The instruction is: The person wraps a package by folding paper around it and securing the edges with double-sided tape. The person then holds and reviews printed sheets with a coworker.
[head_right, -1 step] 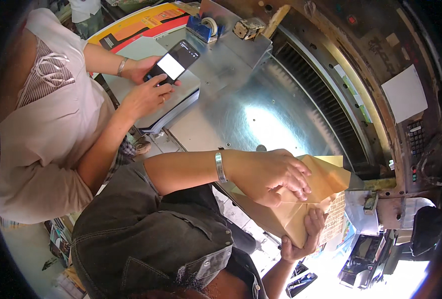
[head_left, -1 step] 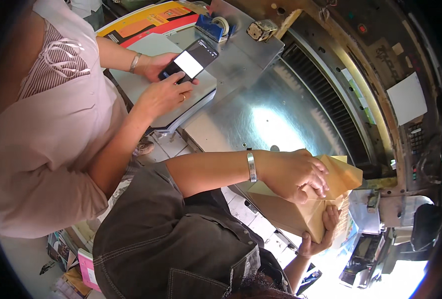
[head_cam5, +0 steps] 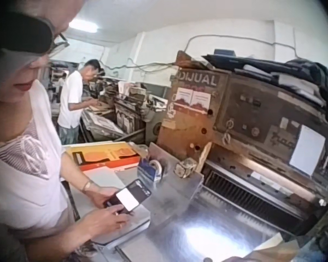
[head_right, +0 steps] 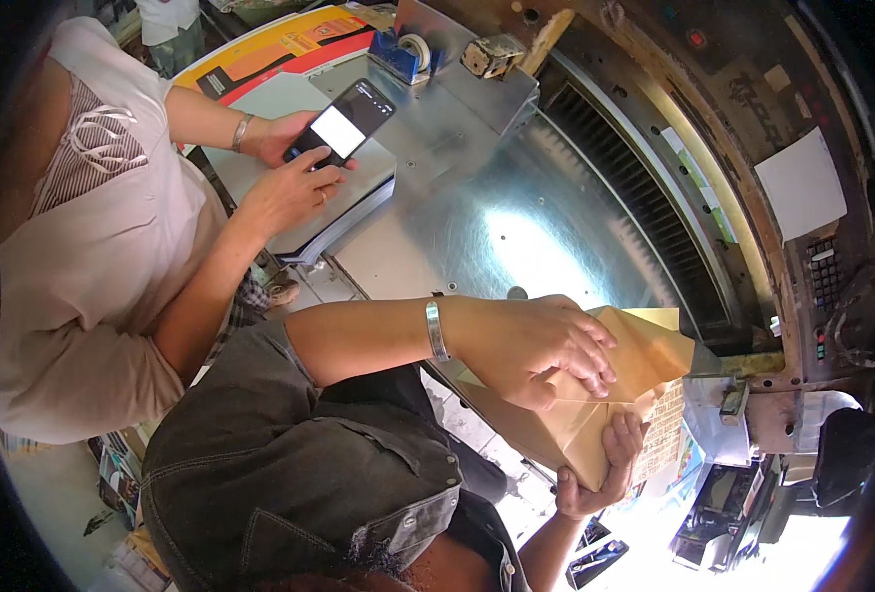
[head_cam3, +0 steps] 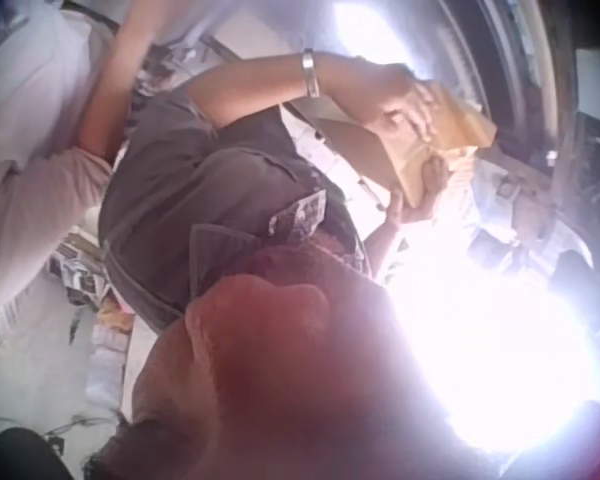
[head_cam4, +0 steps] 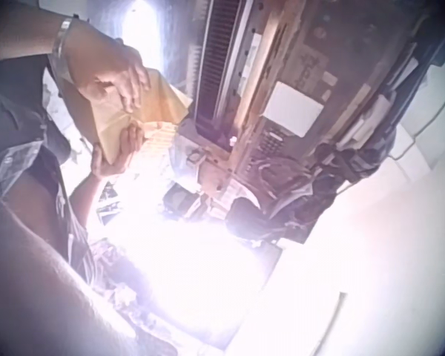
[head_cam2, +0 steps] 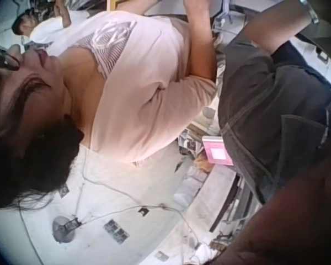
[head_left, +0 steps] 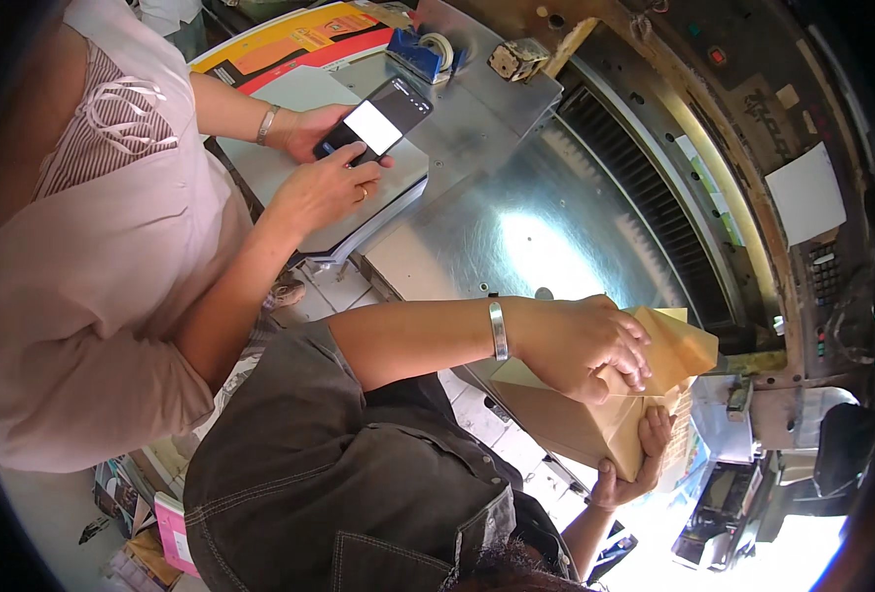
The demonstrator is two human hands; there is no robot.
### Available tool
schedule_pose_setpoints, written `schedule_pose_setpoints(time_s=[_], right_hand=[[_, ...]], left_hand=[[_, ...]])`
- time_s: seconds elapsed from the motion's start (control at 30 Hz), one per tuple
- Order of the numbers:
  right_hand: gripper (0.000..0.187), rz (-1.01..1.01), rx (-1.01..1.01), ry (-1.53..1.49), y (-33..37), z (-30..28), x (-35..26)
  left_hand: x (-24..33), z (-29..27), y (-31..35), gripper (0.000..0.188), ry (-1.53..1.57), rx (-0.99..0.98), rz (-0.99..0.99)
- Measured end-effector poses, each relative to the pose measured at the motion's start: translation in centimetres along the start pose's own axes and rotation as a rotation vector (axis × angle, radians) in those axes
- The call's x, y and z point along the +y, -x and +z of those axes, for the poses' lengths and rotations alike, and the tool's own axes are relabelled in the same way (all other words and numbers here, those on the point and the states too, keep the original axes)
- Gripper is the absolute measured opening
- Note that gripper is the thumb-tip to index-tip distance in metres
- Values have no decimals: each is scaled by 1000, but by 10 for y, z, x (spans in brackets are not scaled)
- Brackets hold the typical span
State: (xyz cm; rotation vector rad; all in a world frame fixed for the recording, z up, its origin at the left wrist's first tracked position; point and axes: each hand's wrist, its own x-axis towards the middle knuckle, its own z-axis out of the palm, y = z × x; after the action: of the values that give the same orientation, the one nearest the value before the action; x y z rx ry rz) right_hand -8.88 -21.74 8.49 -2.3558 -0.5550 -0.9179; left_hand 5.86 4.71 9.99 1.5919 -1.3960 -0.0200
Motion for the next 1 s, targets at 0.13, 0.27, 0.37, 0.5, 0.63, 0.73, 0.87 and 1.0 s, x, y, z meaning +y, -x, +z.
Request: schedule_pose_setpoints(time_s=[0.13, 0.27, 0.37, 0.5, 0.63, 0.73, 0.87, 1.0], right_hand=[[83, 32, -5, 12, 2, -1, -1], [77, 28, 13, 17, 2, 1, -3], [78, 20, 9, 8, 3, 0, 2], [77, 18, 15, 4, 2, 1, 0], [77, 11, 19, 0, 1, 2, 1], [77, 16, 21, 1, 3, 2, 2], [76, 19, 14, 8, 3, 0, 0], [75, 15, 28, 5, 5, 1, 2]], left_hand=[[1, -1, 0, 54, -3, -6, -7], [0, 0, 0, 53, -6, -5, 10], [-1, 1, 1, 51, -7, 2, 10], [-1, 1, 0, 49, -23, -4, 17], [-4, 2, -1, 48, -44, -6, 29], [-4, 3, 0, 47, -48, 2, 32], [-2, 3, -1, 45, -37, 8, 21], [-2, 1, -3, 46, -39, -12, -5]])
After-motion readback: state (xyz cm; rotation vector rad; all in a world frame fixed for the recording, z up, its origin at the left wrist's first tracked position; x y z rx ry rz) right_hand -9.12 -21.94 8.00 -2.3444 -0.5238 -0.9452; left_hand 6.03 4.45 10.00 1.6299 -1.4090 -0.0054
